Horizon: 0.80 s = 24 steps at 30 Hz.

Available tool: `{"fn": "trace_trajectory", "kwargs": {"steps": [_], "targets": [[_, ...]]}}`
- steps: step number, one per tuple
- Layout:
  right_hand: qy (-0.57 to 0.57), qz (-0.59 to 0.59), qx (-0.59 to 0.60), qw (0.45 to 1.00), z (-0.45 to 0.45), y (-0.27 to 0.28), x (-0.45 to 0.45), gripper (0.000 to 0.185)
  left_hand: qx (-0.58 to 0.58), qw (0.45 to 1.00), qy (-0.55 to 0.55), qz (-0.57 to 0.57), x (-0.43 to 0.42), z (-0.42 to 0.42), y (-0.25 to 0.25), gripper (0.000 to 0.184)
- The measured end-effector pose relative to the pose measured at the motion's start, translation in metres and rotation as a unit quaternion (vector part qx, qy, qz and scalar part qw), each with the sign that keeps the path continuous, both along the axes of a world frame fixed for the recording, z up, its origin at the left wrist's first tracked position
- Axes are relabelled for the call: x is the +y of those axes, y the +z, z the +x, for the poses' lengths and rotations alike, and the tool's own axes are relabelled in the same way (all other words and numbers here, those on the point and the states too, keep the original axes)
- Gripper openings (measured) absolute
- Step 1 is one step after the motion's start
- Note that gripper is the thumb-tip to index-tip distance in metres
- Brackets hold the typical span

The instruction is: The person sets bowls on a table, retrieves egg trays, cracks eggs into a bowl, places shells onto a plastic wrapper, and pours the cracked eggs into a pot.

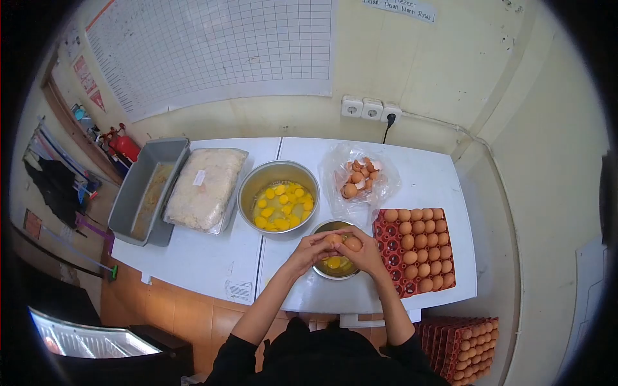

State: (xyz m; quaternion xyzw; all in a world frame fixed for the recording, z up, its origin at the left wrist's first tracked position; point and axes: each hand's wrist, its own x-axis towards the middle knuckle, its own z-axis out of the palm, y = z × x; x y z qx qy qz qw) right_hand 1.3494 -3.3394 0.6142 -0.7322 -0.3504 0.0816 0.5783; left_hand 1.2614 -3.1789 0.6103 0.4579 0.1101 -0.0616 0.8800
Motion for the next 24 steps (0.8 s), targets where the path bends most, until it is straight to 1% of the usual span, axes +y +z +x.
{"fn": "trace_trajectory", "kwargs": {"steps": [1, 3, 4, 5, 6, 7, 8, 9, 10, 12, 13, 14, 15, 16, 17, 18, 19, 20, 21, 22, 23, 24], "targets": [[0.006, -0.020, 0.010, 1.000, 0.001, 0.003, -0.001, 0.036, 0.002, 1.000, -0.002, 0.000, 0.001, 0.001, -0.001, 0.040], [0.011, -0.040, 0.020, 0.999, 0.004, 0.008, -0.005, 0.035, -0.008, 0.995, -0.029, 0.091, 0.002, 0.004, 0.001, 0.038], [0.010, -0.072, 0.003, 0.997, 0.006, 0.010, -0.008, 0.035, -0.007, 0.995, -0.031, 0.091, 0.001, 0.005, 0.004, 0.038], [0.010, -0.104, -0.014, 0.994, 0.007, 0.011, -0.010, 0.035, 0.004, 0.987, -0.046, 0.152, 0.001, 0.006, 0.008, 0.038], [0.007, -0.104, -0.012, 0.994, 0.009, 0.007, -0.011, 0.035, 0.014, 0.975, -0.060, 0.213, -0.001, 0.006, 0.011, 0.038], [0.003, -0.093, -0.044, 0.995, 0.012, 0.001, -0.011, 0.033, 0.015, 0.975, -0.064, 0.213, -0.001, 0.008, 0.007, 0.038], [-0.001, -0.083, -0.075, 0.994, 0.013, -0.004, -0.012, 0.031, -0.015, 0.962, -0.045, 0.268, 0.000, 0.010, 0.000, 0.041], [-0.004, -0.083, -0.075, 0.994, 0.013, -0.003, -0.014, 0.031, -0.046, 0.945, -0.026, 0.322, -0.001, 0.013, -0.002, 0.045], [-0.002, -0.063, -0.065, 0.996, 0.013, -0.003, -0.015, 0.030, -0.047, 0.945, -0.029, 0.322, 0.000, 0.014, -0.003, 0.045], [-0.005, -0.044, -0.055, 0.998, 0.015, 0.000, -0.020, 0.029, -0.125, 0.884, -0.009, 0.451, 0.005, 0.014, -0.001, 0.054], [0.014, -0.041, -0.094, 0.995, 0.017, 0.002, -0.023, 0.032, -0.125, 0.884, -0.012, 0.451, 0.005, 0.013, 0.001, 0.054], [0.033, -0.039, -0.131, 0.990, 0.018, 0.004, -0.027, 0.035, -0.198, 0.831, 0.010, 0.520, 0.003, 0.011, 0.004, 0.059], [0.030, -0.040, -0.129, 0.990, 0.016, 0.009, -0.030, 0.035, -0.267, 0.768, 0.032, 0.581, 0.002, 0.009, 0.006, 0.065], [0.033, -0.079, -0.164, 0.983, 0.013, 0.015, -0.033, 0.036, -0.266, 0.769, 0.029, 0.580, 0.003, 0.010, 0.005, 0.065], [0.036, -0.119, -0.200, 0.972, 0.012, 0.017, -0.036, 0.038, -0.286, 0.727, 0.015, 0.625, 0.003, 0.011, 0.004, 0.069], [0.033, -0.120, -0.198, 0.972, 0.011, 0.012, -0.038, 0.038, -0.305, 0.681, 0.000, 0.666, 0.002, 0.012, 0.004, 0.073], [0.025, -0.129, -0.157, 0.979, 0.009, 0.003, -0.039, 0.037, -0.306, 0.682, -0.004, 0.664, -0.001, 0.011, 0.002, 0.073], [0.017, -0.137, -0.117, 0.983, 0.008, -0.003, -0.040, 0.036, -0.278, 0.691, 0.003, 0.667, -0.006, 0.009, 0.002, 0.075], [0.012, -0.137, -0.117, 0.984, 0.006, -0.004, -0.040, 0.036, -0.251, 0.699, 0.010, 0.670, -0.010, 0.011, 0.001, 0.076], [-0.019, -0.095, -0.066, 0.993, 0.005, -0.005, -0.038, 0.037, -0.256, 0.697, 0.007, 0.669, -0.015, 0.015, 0.002, 0.076], [-0.050, -0.052, -0.013, 0.997, 0.003, -0.006, -0.036, 0.037, -0.249, 0.759, 0.023, 0.601, -0.020, 0.018, 0.002, 0.073], [-0.056, -0.052, -0.012, 0.997, 0.004, -0.008, -0.034, 0.037, -0.238, 0.816, 0.037, 0.526, -0.026, 0.021, 0.001, 0.069]]}}
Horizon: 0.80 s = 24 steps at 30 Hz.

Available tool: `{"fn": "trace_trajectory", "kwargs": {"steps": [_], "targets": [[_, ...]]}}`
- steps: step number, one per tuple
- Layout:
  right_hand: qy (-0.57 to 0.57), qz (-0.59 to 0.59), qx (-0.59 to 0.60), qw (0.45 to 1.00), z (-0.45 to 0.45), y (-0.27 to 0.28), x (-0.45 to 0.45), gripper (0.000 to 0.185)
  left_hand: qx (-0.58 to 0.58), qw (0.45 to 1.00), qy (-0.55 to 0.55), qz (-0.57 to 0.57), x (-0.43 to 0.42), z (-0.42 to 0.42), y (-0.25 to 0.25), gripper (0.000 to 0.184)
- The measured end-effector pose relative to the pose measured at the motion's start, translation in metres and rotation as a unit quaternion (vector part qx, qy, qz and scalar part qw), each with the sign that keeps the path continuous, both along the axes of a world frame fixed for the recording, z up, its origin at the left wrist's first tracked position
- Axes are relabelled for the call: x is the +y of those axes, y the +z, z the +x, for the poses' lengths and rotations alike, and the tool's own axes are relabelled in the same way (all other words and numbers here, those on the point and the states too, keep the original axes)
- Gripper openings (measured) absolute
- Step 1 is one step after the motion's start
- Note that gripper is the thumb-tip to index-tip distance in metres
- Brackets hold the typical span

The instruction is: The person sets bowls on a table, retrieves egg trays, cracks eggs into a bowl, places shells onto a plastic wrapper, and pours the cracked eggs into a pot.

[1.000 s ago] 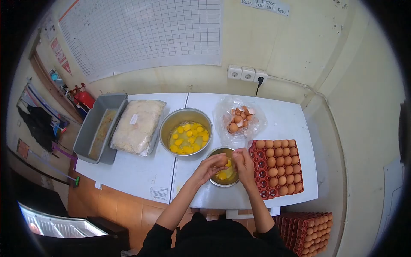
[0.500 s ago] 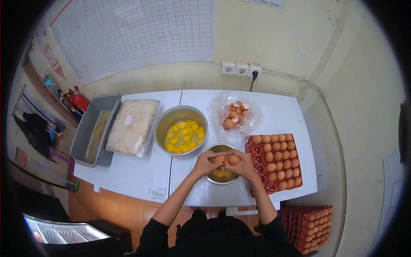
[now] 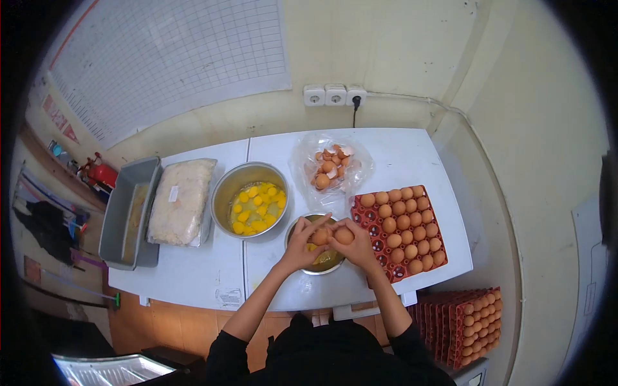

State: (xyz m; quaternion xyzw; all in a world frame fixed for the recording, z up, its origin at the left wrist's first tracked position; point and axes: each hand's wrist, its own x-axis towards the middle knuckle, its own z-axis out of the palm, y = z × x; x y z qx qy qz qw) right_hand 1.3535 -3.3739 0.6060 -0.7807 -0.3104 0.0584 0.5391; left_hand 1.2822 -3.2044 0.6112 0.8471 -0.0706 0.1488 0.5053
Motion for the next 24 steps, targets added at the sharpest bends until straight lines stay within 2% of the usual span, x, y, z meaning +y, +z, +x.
{"fn": "trace_trajectory", "kwargs": {"steps": [1, 2, 3, 4, 5, 6, 7, 9, 10, 12, 13, 14, 16, 18, 20, 22, 23, 24], "targets": [[-0.016, 0.035, 0.004, 0.999, 0.004, -0.003, 0.002, 0.038, -0.010, 1.000, 0.006, 0.026, 0.002, 0.010, -0.010, 0.058], [-0.031, 0.071, 0.007, 0.997, 0.010, -0.005, 0.002, 0.039, -0.012, 1.000, -0.002, 0.026, 0.005, 0.024, -0.019, 0.058], [-0.062, 0.101, -0.060, 0.991, 0.016, -0.005, 0.000, 0.039, -0.019, 0.998, 0.050, 0.031, 0.008, 0.041, -0.020, 0.057], [-0.068, 0.103, -0.063, 0.990, 0.019, 0.002, -0.006, 0.039, -0.025, 0.994, 0.102, 0.035, 0.010, 0.059, -0.012, 0.056], [-0.099, 0.146, 0.082, 0.981, 0.019, 0.008, -0.016, 0.037, -0.052, 0.993, 0.105, 0.028, 0.011, 0.082, -0.004, 0.054], [-0.126, 0.187, 0.225, 0.948, 0.018, 0.017, -0.026, 0.035, -0.080, 0.991, 0.109, 0.021, 0.011, 0.104, 0.007, 0.052], [-0.140, 0.242, 0.182, 0.943, 0.016, 0.025, -0.033, 0.033, -0.081, 0.991, 0.104, 0.021, 0.008, 0.119, 0.018, 0.052], [-0.163, 0.230, 0.182, 0.942, 0.014, 0.029, -0.059, 0.033, -0.076, 0.935, 0.177, 0.300, -0.005, 0.140, 0.032, 0.052], [-0.181, 0.216, 0.184, 0.942, 0.014, 0.027, -0.074, 0.033, -0.078, 0.935, 0.172, 0.299, -0.014, 0.147, 0.030, 0.052], [-0.200, 0.204, 0.160, 0.945, 0.014, 0.023, -0.098, 0.032, -0.212, 0.917, 0.086, 0.327, -0.036, 0.160, 0.022, 0.052], [-0.211, 0.180, 0.168, 0.946, 0.012, 0.030, -0.109, 0.031, -0.194, 0.939, 0.010, 0.283, -0.046, 0.172, 0.000, 0.046], [-0.223, 0.156, 0.178, 0.946, 0.010, 0.033, -0.117, 0.031, -0.194, 0.939, 0.006, 0.283, -0.056, 0.178, -0.017, 0.046], [-0.235, 0.175, 0.131, 0.947, 0.011, 0.026, -0.129, 0.025, 0.028, 0.951, -0.051, 0.305, -0.073, 0.181, -0.025, 0.036], [-0.266, 0.118, 0.192, 0.937, 0.012, 0.024, -0.141, 0.020, 0.025, 0.953, -0.038, 0.300, -0.078, 0.184, -0.030, 0.035], [-0.271, 0.084, 0.164, 0.945, 0.019, 0.007, -0.142, 0.020, 0.027, 0.955, -0.021, 0.296, -0.076, 0.178, -0.027, 0.034], [-0.268, 0.050, 0.133, 0.953, 0.027, -0.015, -0.134, 0.020, 0.060, 0.992, -0.003, 0.107, -0.065, 0.165, -0.009, 0.031], [-0.208, 0.082, 0.155, 0.962, 0.030, -0.025, -0.127, 0.023, 0.058, 0.992, 0.005, 0.108, -0.057, 0.158, -0.010, 0.031], [-0.144, 0.113, 0.177, 0.967, 0.032, -0.029, -0.117, 0.026, 0.083, 0.996, 0.025, -0.023, -0.048, 0.147, -0.016, 0.029]]}}
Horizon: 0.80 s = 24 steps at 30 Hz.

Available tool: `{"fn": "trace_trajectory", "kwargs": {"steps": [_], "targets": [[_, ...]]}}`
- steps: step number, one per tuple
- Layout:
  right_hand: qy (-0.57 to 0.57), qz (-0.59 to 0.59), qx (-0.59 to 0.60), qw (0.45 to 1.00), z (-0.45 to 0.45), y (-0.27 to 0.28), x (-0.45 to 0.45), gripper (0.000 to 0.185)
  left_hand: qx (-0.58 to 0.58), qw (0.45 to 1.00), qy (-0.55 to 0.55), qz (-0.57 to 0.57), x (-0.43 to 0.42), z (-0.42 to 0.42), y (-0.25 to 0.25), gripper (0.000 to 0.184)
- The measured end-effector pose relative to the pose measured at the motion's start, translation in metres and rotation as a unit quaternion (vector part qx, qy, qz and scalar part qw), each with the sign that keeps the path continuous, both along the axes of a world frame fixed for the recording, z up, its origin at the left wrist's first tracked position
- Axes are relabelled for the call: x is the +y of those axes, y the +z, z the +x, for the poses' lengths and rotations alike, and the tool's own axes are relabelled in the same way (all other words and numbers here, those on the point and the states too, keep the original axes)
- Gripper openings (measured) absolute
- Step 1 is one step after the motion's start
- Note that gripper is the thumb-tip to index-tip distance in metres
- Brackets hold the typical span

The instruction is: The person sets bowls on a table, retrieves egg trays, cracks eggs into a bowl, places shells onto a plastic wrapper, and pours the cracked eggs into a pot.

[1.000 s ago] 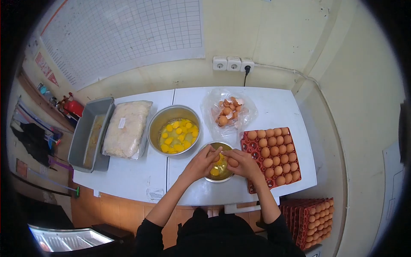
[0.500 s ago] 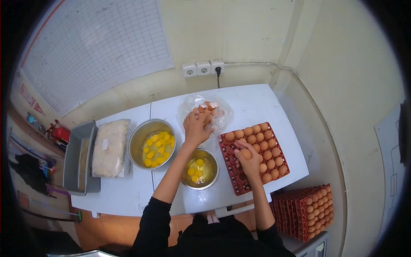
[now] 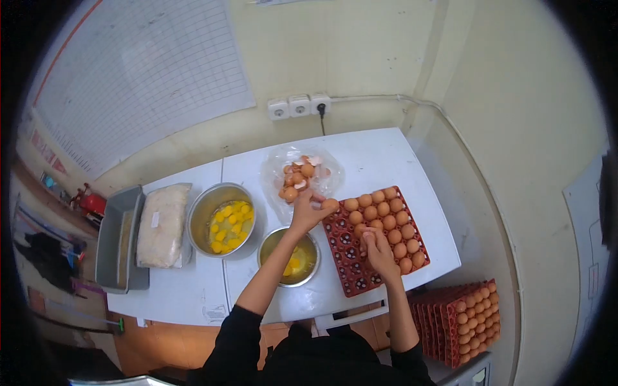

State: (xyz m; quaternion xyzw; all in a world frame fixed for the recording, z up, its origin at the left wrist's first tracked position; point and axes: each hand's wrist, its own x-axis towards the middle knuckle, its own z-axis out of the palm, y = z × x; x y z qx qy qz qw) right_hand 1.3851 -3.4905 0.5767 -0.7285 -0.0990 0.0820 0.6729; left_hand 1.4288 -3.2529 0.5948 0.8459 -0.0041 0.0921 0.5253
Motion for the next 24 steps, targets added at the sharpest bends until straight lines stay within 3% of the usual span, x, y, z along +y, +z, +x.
{"fn": "trace_trajectory", "kwargs": {"steps": [1, 2, 3, 4, 6, 8, 9, 10, 12, 13, 16, 18, 19, 20, 22, 24], "targets": [[0.011, -0.030, 0.020, 0.999, -0.013, 0.037, 0.018, 0.026, 0.018, 0.991, 0.031, -0.130, 0.008, -0.013, -0.005, 0.026], [0.025, -0.029, 0.016, 0.999, -0.015, 0.056, 0.035, 0.026, 0.013, 0.991, 0.045, -0.129, 0.013, -0.033, 0.002, 0.026], [-0.020, -0.072, -0.151, 0.986, -0.015, 0.070, 0.051, 0.027, 0.080, 0.947, 0.007, -0.311, 0.016, -0.059, 0.017, 0.025], [-0.066, -0.108, -0.314, 0.941, -0.019, 0.087, 0.068, 0.028, 0.139, 0.865, -0.033, -0.482, 0.019, -0.080, 0.027, 0.024], [-0.049, -0.064, -0.342, 0.936, -0.033, 0.111, 0.091, 0.030, 0.141, 0.845, -0.036, -0.514, 0.029, -0.107, 0.028, 0.029], [0.011, -0.032, -0.532, 0.846, -0.038, 0.093, 0.108, 0.030, 0.145, 0.822, -0.044, -0.549, 0.037, -0.127, 0.024, 0.035], [0.090, -0.160, -0.486, 0.854, -0.042, 0.081, 0.114, 0.029, 0.153, 0.827, -0.015, -0.541, 0.039, -0.135, 0.021, 0.037], [0.098, -0.158, -0.489, 0.852, -0.047, 0.074, 0.121, 0.029, 0.160, 0.831, 0.011, -0.532, 0.041, -0.139, 0.019, 0.040], [0.082, -0.105, -0.378, 0.916, -0.056, 0.068, 0.135, 0.024, 0.145, 0.839, 0.030, -0.524, 0.047, -0.146, 0.013, 0.038], [0.089, -0.106, -0.377, 0.916, -0.056, 0.068, 0.137, 0.024, 0.146, 0.825, 0.021, -0.545, 0.050, -0.149, 0.009, 0.038], [-0.012, -0.042, -0.330, 0.943, -0.045, 0.065, 0.138, 0.020, 0.150, 0.796, 0.012, -0.586, 0.060, -0.156, 0.001, 0.039], [0.134, -0.039, -0.065, 0.988, -0.033, 0.059, 0.133, 0.019, 0.151, 0.779, 0.007, -0.609, 0.062, -0.157, 0.002, 0.039], [0.115, -0.075, -0.155, 0.978, -0.038, 0.059, 0.136, 0.025, 0.137, 0.809, -0.002, -0.572, 0.061, -0.157, 0.004, 0.038], [0.113, -0.077, -0.154, 0.979, -0.038, 0.062, 0.136, 0.025, 0.124, 0.836, -0.010, -0.534, 0.060, -0.157, 0.004, 0.038], [0.199, -0.137, -0.139, 0.960, -0.036, 0.069, 0.136, 0.032, 0.131, 0.839, -0.003, -0.529, 0.060, -0.156, 0.003, 0.038], [0.212, -0.120, -0.132, 0.961, -0.028, 0.063, 0.133, 0.032, 0.138, 0.842, 0.003, -0.522, 0.061, -0.154, 0.005, 0.039]]}}
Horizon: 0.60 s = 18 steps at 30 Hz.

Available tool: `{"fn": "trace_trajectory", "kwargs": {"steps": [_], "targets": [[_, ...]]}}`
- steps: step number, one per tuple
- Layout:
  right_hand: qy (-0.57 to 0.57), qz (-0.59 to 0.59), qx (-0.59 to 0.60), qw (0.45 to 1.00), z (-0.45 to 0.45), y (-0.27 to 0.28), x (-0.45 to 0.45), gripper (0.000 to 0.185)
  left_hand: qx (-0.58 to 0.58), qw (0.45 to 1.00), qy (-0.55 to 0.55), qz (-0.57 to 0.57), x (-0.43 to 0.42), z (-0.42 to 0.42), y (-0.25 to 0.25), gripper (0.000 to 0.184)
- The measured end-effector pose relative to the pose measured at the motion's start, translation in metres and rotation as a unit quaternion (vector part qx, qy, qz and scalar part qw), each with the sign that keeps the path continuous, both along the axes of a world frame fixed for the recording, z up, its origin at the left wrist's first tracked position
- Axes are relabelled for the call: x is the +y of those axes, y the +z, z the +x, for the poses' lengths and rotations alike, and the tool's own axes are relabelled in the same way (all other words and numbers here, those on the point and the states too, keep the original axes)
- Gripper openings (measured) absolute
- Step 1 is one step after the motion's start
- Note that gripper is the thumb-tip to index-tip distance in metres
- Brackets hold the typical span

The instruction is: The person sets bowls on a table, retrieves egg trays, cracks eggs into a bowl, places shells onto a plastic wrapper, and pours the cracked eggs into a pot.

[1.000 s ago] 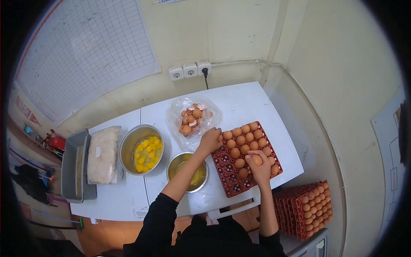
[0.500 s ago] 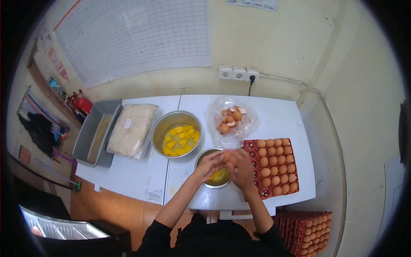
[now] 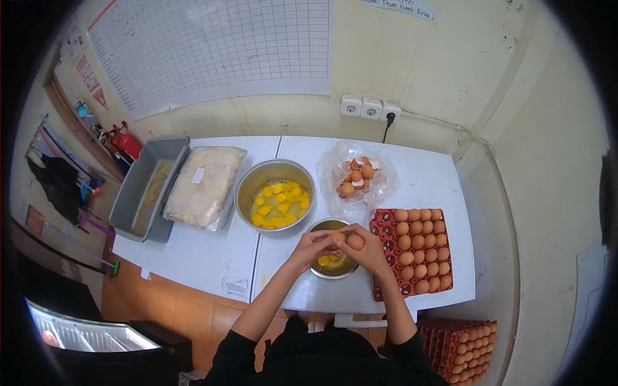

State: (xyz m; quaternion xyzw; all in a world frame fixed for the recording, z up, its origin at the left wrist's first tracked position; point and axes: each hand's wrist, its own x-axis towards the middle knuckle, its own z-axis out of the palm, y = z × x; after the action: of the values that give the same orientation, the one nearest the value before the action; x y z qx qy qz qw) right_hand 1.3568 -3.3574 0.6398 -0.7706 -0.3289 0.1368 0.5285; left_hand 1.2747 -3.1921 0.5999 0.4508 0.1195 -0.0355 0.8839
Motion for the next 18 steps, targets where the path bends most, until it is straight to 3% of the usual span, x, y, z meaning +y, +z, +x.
{"fn": "trace_trajectory", "kwargs": {"steps": [5, 9, 11, 15, 17, 18], "targets": [[0.017, 0.001, 0.006, 1.000, 0.015, -0.024, -0.004, 0.034, -0.012, 0.971, -0.043, 0.235, 0.001, 0.006, 0.017, 0.038], [-0.006, 0.027, -0.042, 0.999, 0.018, -0.041, -0.001, 0.036, -0.023, 0.963, -0.026, 0.266, 0.000, 0.016, -0.001, 0.041], [-0.003, 0.038, -0.036, 0.999, 0.019, -0.047, -0.003, 0.036, -0.080, 0.917, -0.001, 0.392, 0.001, 0.018, -0.006, 0.047], [0.008, 0.039, -0.067, 0.997, 0.014, -0.031, -0.009, 0.034, -0.094, 0.907, 0.002, 0.412, 0.001, 0.015, -0.006, 0.048], [0.010, 0.018, -0.079, 0.997, 0.016, -0.026, -0.015, 0.035, -0.165, 0.835, 0.029, 0.524, 0.001, 0.010, -0.001, 0.057], [0.042, 0.002, -0.141, 0.989, 0.018, -0.024, -0.018, 0.036, -0.165, 0.835, 0.027, 0.525, 0.003, 0.007, 0.003, 0.057]]}}
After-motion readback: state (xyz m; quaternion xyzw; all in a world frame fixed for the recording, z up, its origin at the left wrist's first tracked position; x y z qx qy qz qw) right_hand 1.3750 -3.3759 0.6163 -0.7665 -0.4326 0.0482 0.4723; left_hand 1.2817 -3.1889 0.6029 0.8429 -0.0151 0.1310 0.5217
